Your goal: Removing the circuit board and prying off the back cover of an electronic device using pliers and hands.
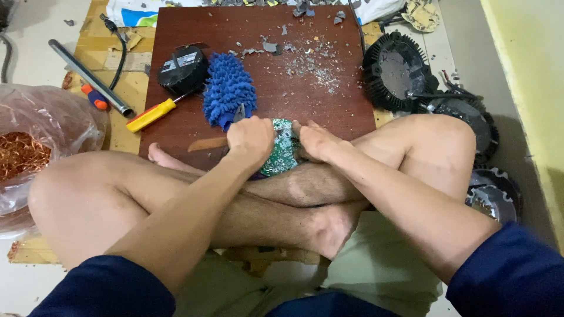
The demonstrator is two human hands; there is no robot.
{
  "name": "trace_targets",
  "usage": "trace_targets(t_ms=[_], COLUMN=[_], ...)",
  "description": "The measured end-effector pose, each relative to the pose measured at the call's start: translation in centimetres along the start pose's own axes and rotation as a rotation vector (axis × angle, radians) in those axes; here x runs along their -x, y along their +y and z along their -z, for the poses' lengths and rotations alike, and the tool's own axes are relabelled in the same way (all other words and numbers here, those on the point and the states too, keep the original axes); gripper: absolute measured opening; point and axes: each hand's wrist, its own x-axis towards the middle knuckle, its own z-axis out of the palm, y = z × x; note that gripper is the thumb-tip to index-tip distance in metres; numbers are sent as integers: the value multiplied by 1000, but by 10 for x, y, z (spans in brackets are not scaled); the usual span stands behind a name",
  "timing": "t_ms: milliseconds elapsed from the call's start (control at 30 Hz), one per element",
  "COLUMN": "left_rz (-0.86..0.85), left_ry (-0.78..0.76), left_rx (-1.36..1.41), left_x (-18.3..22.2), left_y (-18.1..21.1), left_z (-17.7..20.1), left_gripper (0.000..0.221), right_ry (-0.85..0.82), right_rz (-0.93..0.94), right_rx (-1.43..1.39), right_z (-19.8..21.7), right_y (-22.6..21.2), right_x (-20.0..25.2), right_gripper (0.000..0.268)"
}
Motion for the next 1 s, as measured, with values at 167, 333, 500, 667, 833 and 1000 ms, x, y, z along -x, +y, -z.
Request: trace_targets(t_ms=[167,333,500,667,833,1000], left_rz=[54,105,100,127,121,114], left_ry=[-47,-69,-81,-114,-91,-142], left_rx=[103,166,158,152,151,166], left_x=[-21,-20,-14,1,-8,-17], left_y=[-6,-3,4,1,-8,-12], left_z=[-22,-18,-14,-2,-3,-14], left_gripper=[34,38,34,37,37,40], right_ry=[-30,-32,-53,-56,-61,-35], right_rz=[-11,-12,-17,-21,-50,-20], right_rx=[13,-1,-14,-2,-75,-63], right_z=[-9,-10,-5,-11,-11,-17], right_y=[6,9,10,11,8,13], right_x=[-14,-16,-13,-18,-17,-28], right_gripper=[91,94,95,92,90,84])
